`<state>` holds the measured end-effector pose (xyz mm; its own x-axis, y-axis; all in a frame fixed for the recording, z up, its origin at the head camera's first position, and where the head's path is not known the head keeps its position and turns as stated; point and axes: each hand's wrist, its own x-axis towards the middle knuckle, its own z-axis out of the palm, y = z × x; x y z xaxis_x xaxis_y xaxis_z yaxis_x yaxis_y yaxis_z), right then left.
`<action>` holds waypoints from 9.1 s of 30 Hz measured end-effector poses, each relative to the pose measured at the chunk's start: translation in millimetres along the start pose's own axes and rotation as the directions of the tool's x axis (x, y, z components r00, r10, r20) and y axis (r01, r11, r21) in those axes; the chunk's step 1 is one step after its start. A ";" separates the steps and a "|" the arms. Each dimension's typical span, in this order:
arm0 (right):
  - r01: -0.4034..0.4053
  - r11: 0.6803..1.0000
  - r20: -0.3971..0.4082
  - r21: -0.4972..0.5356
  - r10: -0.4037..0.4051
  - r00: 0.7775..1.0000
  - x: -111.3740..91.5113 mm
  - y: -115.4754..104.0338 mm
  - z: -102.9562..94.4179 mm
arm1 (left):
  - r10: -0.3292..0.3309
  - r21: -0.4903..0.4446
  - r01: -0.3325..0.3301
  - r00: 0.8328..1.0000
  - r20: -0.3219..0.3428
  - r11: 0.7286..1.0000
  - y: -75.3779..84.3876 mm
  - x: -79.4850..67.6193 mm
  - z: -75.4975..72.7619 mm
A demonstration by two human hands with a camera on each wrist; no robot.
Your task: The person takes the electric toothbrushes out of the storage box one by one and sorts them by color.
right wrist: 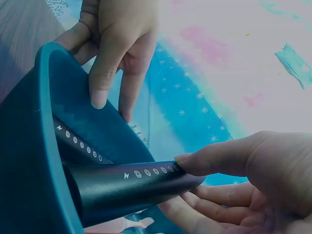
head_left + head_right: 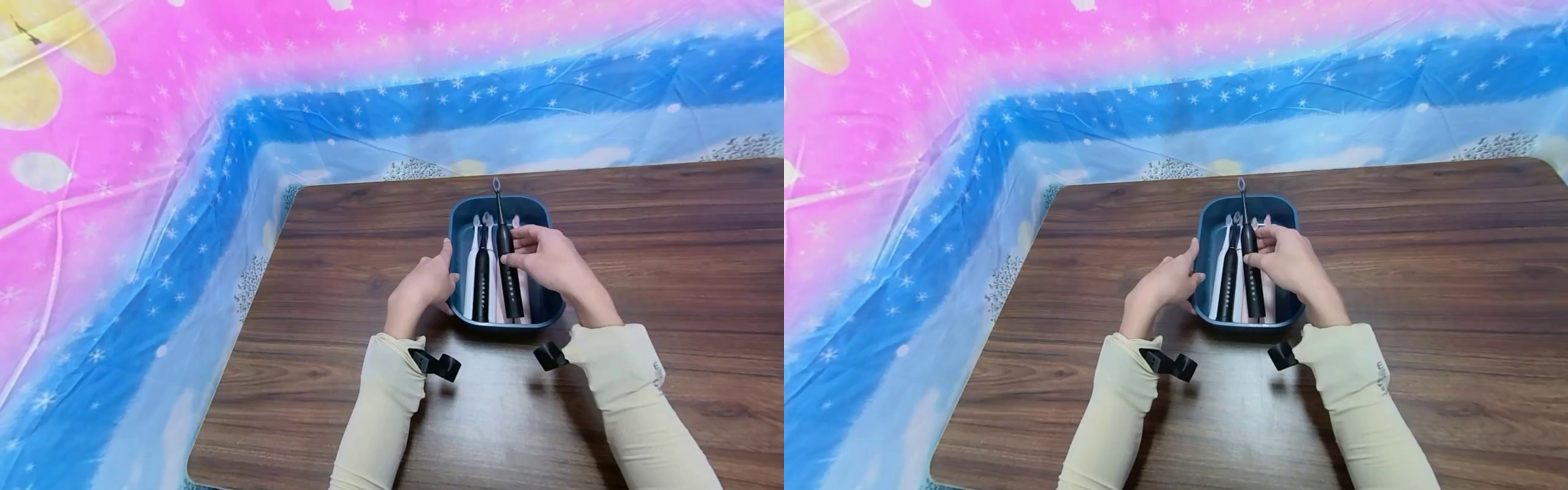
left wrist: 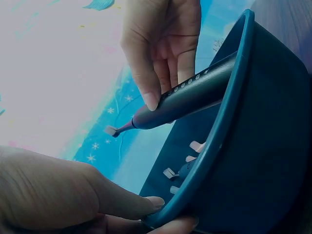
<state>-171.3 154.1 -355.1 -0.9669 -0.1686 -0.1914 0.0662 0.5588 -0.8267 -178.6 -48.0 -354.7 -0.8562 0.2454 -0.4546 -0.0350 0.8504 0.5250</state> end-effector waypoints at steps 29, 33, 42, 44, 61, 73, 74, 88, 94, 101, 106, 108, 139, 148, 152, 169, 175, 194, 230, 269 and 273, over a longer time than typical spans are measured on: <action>0.037 0.998 -0.158 0.059 -0.027 0.987 -3.7 -1.3 -33.3 | -0.038 0.011 0.038 0.999 0.022 0.999 6.0 0.8 -1.7; 0.036 0.996 -0.196 0.083 -0.019 0.980 -4.0 0.4 -42.2 | -0.042 -0.004 0.042 0.999 0.013 0.999 6.5 0.2 -1.1; 0.018 0.996 -0.255 0.088 0.005 0.967 -7.7 8.5 -57.7 | -0.049 -0.012 0.049 0.999 0.017 0.999 5.6 0.5 0.0; 0.019 0.996 -0.276 0.087 0.006 0.961 -8.0 10.7 -60.0 | -0.047 -0.007 0.047 0.999 0.017 0.999 4.8 0.4 -0.1; 0.121 0.975 -0.458 0.185 -0.024 0.889 -8.7 34.6 -81.6 | -0.035 -0.014 0.036 0.999 0.007 0.999 4.3 0.1 0.9; 0.138 0.985 -0.534 0.107 -0.060 0.843 1.2 48.1 -78.8 | -0.050 -0.040 0.050 0.999 0.007 0.998 3.0 0.1 1.9; 0.137 0.986 -0.543 0.092 -0.065 0.837 2.1 49.4 -77.9 | -0.048 -0.036 0.048 0.999 0.006 0.998 2.9 0.2 2.1; 0.086 0.996 -0.595 0.012 -0.062 0.801 11.6 64.3 -70.9 | -0.047 -0.052 0.047 0.999 0.001 0.998 2.4 -0.5 3.1; 0.063 0.998 -0.606 0.010 -0.044 0.794 16.7 70.8 -70.2 | -0.046 -0.051 0.046 0.999 0.003 0.998 2.9 -1.5 2.5; 0.070 0.998 -0.629 -0.001 -0.055 0.775 22.6 77.8 -68.7 | -0.052 -0.042 0.052 0.999 0.003 0.998 3.8 -1.1 1.9; 0.072 0.997 -0.640 -0.002 -0.057 0.766 25.6 80.4 -67.8 | -0.059 -0.032 0.059 0.998 0.006 0.998 5.1 -1.3 0.8; 0.077 0.997 -0.648 -0.003 -0.060 0.760 27.1 80.9 -67.3 | -0.060 -0.032 0.060 0.998 0.007 0.998 5.4 -1.4 0.6; 0.119 0.992 -0.687 -0.030 -0.107 0.719 57.6 85.0 -68.5 | -0.044 -0.005 0.044 0.999 -0.017 0.999 4.0 -2.8 3.2; 0.116 0.991 -0.677 -0.063 -0.128 0.725 59.5 85.4 -66.1 | -0.037 0.003 0.038 0.999 -0.025 0.999 4.4 -2.0 4.8; 0.131 0.988 -0.669 -0.084 -0.153 0.728 60.4 85.3 -65.0 | -0.039 -0.001 0.039 0.999 -0.028 0.999 4.0 -1.7 5.0; 0.149 0.983 -0.621 -0.104 -0.181 0.762 55.1 84.6 -64.3 | -0.050 0.002 0.050 0.999 -0.021 0.999 3.1 -3.4 3.6; 0.137 0.984 -0.613 -0.114 -0.178 0.770 53.0 84.2 -65.9 | -0.041 -0.005 0.041 0.999 -0.021 0.999 3.3 -3.5 3.1; 0.107 0.991 -0.602 -0.078 -0.132 0.787 39.4 93.3 -80.3 | -0.057 -0.008 0.057 0.998 -0.012 0.998 5.3 -2.5 2.9; 0.247 0.969 -0.560 -0.027 -0.219 0.799 -9.2 67.1 -65.1 | -0.073 -0.014 0.073 0.997 0.001 0.997 7.8 1.0 1.1; 0.276 0.960 -0.292 -0.048 -0.278 0.915 1.5 34.0 -5.5 | -0.056 -0.022 0.056 0.998 -0.009 0.998 6.3 -3.0 1.9; 0.288 0.955 -0.281 -0.066 -0.294 0.913 4.3 33.8 -0.9 | -0.056 -0.021 0.055 0.998 -0.012 0.998 6.6 -3.3 1.8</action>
<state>-173.4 172.9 -383.4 -0.9719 -0.0901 0.2173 -0.2311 0.5389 -0.8100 -175.1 -42.4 -351.1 -0.8591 0.1920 -0.4744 -0.0931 0.8528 0.5139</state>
